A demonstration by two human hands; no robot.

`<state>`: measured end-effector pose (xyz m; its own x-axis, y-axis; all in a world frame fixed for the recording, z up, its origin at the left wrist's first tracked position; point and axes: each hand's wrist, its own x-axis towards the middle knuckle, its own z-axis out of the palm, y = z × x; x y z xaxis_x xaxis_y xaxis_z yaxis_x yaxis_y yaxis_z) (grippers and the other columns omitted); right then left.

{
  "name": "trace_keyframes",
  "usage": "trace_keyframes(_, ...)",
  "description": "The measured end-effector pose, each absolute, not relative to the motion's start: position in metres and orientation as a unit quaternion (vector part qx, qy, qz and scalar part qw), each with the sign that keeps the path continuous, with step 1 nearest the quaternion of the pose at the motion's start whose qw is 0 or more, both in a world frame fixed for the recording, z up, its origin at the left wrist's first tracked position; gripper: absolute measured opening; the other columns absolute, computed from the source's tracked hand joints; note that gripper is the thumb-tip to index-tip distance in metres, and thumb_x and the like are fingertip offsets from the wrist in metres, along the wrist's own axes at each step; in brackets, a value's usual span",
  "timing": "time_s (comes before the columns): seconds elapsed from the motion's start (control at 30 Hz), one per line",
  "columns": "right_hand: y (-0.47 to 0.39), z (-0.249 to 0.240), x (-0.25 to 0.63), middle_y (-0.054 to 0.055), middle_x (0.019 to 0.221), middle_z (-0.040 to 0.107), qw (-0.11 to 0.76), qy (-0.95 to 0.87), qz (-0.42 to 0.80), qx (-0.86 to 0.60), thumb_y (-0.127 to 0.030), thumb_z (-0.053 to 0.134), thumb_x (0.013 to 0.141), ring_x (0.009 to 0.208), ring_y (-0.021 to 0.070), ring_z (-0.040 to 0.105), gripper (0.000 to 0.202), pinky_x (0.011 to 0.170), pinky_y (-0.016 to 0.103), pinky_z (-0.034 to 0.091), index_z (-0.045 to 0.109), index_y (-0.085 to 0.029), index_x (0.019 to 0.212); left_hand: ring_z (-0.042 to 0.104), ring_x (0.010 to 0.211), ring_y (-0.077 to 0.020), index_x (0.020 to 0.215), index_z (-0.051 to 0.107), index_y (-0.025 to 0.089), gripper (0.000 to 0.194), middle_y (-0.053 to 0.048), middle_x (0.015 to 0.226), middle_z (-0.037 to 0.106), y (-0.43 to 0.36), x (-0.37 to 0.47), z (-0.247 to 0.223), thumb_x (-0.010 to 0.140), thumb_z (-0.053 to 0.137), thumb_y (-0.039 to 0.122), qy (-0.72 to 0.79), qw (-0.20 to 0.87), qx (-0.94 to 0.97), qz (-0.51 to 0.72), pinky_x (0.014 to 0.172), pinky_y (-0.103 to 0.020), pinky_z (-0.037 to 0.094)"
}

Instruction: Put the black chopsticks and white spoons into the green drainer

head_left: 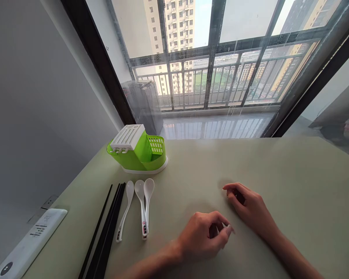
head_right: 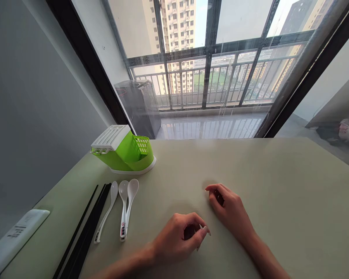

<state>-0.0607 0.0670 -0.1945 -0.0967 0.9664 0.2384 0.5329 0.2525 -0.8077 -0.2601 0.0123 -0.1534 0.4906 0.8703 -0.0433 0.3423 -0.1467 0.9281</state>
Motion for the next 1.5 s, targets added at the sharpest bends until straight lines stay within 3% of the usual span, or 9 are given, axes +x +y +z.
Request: trace_keyframes(1.5, 0.0662, -0.1911, -0.0601, -0.001, 0.083, 0.066, 0.376, -0.693, 0.273, -0.551, -0.035, 0.049, 0.097, 0.065, 0.0155, 0.057, 0.021, 0.064, 0.029, 0.046, 0.066, -0.025, 0.1, 0.049, 0.051, -0.0065, 0.091, 0.07, 0.016, 0.019, 0.004, 0.061, 0.062, 0.0099, -0.2603, -0.1527, 0.092, 0.06, 0.032, 0.432, 0.475, 0.718, 0.268, 0.056, -0.018, 0.04)
